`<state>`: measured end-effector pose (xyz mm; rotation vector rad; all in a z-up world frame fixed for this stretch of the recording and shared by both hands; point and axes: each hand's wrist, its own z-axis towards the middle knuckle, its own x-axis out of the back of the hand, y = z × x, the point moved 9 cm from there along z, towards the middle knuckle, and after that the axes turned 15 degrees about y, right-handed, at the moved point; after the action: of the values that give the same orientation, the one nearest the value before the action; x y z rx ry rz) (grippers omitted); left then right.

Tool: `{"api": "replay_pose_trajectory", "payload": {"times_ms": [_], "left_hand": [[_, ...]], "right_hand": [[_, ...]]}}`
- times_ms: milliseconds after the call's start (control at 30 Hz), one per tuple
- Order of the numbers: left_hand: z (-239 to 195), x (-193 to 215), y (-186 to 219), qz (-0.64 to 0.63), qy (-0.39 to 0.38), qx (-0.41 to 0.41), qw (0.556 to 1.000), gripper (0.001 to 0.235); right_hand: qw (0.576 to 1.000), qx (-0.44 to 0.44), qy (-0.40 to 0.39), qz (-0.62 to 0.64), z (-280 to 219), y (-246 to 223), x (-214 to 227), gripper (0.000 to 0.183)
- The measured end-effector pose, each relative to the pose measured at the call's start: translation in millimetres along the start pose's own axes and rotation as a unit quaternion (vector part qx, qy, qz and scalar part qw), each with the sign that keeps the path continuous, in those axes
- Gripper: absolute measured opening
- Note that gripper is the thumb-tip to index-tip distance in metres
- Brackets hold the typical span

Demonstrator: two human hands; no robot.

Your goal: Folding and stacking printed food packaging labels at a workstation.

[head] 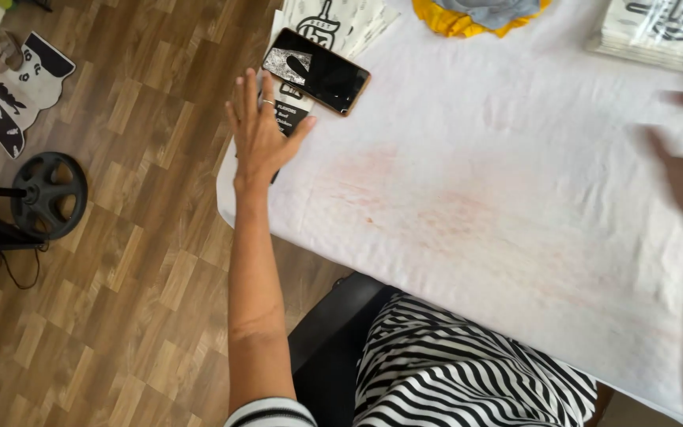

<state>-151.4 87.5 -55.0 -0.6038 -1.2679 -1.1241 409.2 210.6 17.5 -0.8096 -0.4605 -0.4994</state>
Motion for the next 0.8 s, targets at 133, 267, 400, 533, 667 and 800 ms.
{"api": "replay_pose_trajectory", "payload": {"times_ms": [133,267,400,533,667,800], "left_hand": [[-8.8,6.8,17.7,-0.016,0.043,-0.023,0.999,0.097],[-10.0,1.5,11.6,-0.019,0.079,-0.029,0.996,0.069],[-7.5,1.3,15.1,0.041,0.091,-0.038,0.994,0.068],[-8.0,7.8,19.3,-0.004,0.068,-0.018,0.998,0.064],[-7.9,12.3,22.3,-0.017,0.07,-0.026,0.997,0.062],[-12.0,13.9,23.2,-0.023,0.071,-0.043,0.996,0.057]], "right_hand": [[0.979,0.137,-0.084,0.124,40.4,-137.1,-155.0,0.043],[0.966,0.116,-0.153,0.172,49.9,-199.3,-287.5,0.061],[0.969,0.104,-0.219,-0.046,47.0,-219.2,-367.2,0.088],[0.955,0.154,-0.23,-0.109,55.4,-221.8,-357.9,0.086],[0.967,0.186,-0.167,-0.057,87.7,-172.5,-316.7,0.08],[0.972,0.23,-0.021,-0.04,128.2,-106.9,-237.7,0.071]]}}
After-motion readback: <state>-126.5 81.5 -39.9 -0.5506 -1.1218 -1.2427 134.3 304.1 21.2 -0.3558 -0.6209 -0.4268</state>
